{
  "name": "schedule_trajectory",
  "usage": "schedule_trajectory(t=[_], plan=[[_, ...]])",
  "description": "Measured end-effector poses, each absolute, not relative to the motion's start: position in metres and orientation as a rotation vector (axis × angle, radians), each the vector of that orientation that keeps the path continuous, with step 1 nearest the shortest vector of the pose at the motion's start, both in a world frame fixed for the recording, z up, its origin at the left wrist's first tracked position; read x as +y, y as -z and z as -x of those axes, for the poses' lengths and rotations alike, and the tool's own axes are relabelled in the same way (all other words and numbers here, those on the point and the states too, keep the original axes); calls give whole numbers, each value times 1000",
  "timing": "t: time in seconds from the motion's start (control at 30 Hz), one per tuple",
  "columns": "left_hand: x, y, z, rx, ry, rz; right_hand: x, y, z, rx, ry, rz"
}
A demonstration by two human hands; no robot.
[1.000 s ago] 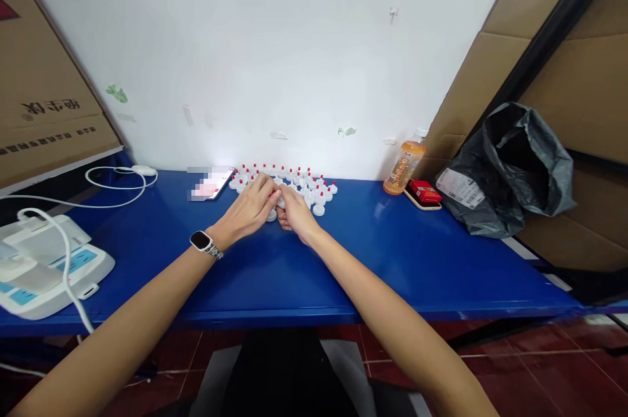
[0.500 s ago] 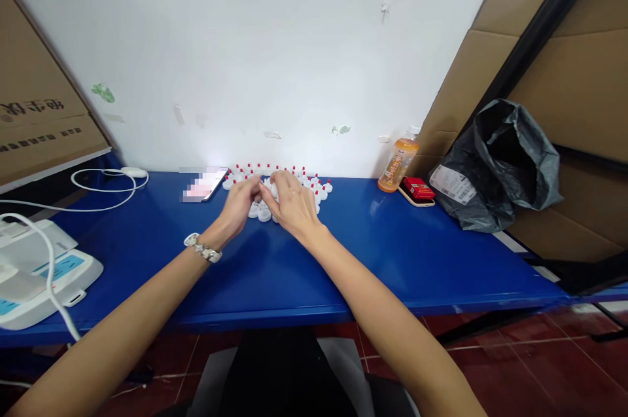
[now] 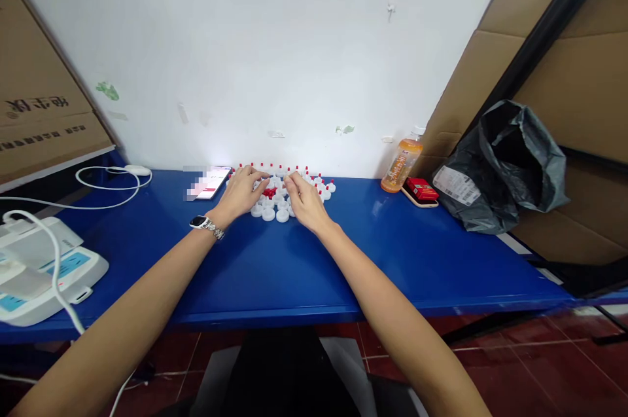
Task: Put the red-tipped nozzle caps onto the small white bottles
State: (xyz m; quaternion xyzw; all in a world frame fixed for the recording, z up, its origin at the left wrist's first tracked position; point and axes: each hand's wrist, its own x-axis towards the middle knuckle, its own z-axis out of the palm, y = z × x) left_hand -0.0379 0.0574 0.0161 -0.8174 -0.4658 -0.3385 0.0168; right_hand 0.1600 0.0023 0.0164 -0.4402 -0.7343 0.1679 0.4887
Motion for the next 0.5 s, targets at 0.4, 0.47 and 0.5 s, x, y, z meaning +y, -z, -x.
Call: schedule_trajectory(t=[0.4, 0.47, 0.5], plan=[[39, -15, 62, -1237, 967, 2948, 12, -14, -166, -1755, -500, 1095], [39, -17, 63, -1255, 917, 2960, 23, -21, -169, -1777, -297, 1145], [39, -17, 63, -1270, 904, 2959, 31, -25, -170, -1777, -216, 1185]])
